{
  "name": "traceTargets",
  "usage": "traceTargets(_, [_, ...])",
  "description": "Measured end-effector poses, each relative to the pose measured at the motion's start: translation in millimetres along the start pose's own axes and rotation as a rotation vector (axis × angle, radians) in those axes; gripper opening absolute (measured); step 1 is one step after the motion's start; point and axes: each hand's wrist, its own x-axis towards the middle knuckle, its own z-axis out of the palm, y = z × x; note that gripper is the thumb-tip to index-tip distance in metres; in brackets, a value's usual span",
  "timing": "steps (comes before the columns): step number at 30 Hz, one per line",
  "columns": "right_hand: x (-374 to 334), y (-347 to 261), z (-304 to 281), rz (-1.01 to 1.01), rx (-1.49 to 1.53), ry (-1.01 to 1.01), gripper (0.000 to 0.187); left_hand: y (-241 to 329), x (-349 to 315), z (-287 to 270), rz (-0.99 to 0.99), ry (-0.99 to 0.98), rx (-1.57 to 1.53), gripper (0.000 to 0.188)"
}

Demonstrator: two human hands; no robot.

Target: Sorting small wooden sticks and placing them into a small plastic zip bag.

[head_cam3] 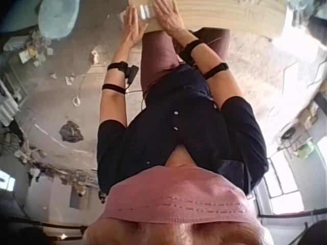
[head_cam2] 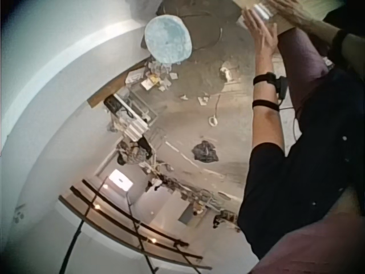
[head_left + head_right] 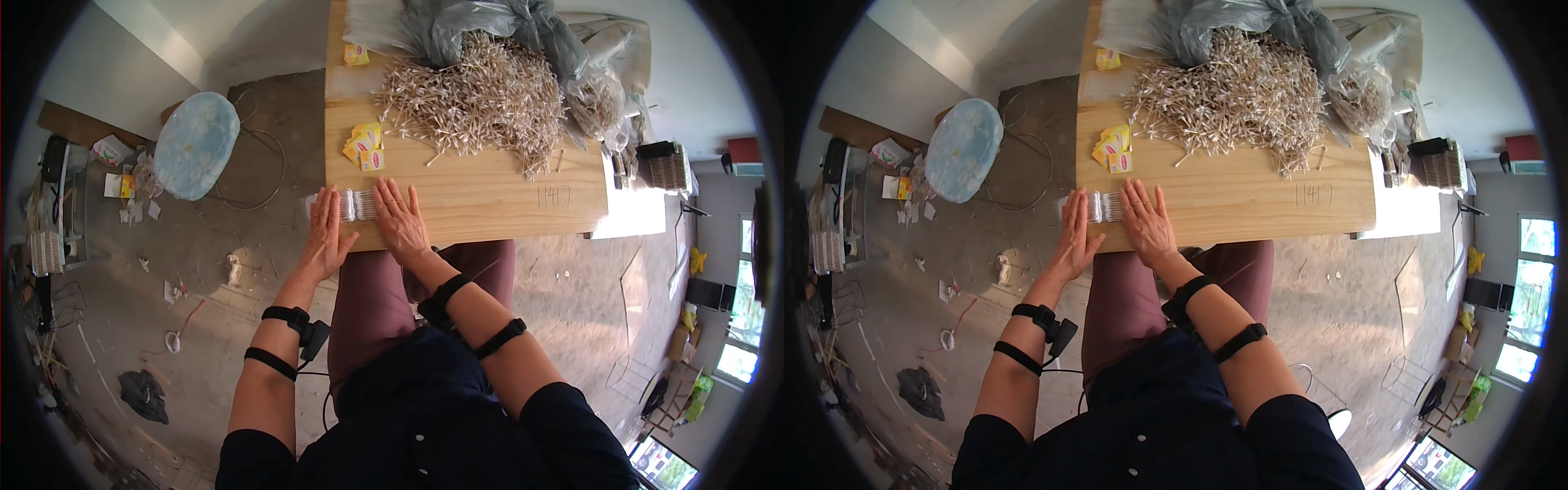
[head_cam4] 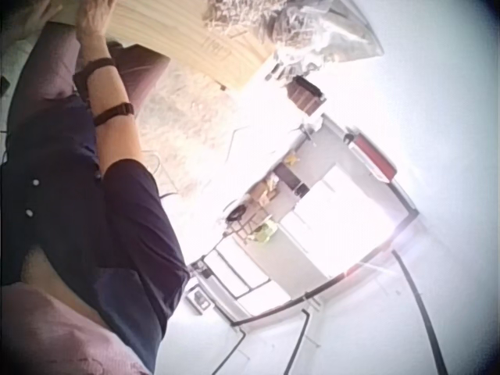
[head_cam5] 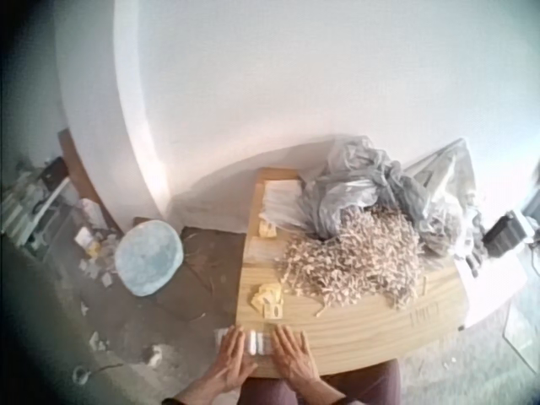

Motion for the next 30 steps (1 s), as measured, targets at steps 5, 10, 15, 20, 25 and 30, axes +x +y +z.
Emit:
traceTargets(5, [3,-5,1,-0.013,-0.023,-0.016,0.061,-2,-1,0,0.015,0.005,-0.027,0.091])
traceTargets(10, [5,-7,2,-0.033,-0.013,-0.001,0.060,-1,0,0,0.034,0.013,-0.021,0.091])
traceTargets(15, [9,-11,4,-0.029,0.004,-0.021,0.061,-3,-1,0,0.046,0.018,-0.030,0.091])
traceTargets(20, [13,-15,10,-0.018,-0.020,-0.024,0.061,-2,0,-1,0.032,0.003,-0.024,0.092])
traceTargets(25, [16,-22,16,-0.005,0.031,0.017,0.061,-3,1,0,0.041,0.006,-0.006,0.094])
traceTargets(30, [16,-25,14,-0.010,0.093,0.014,0.060,8,0,-6,0.005,-0.025,0.139,0.101])
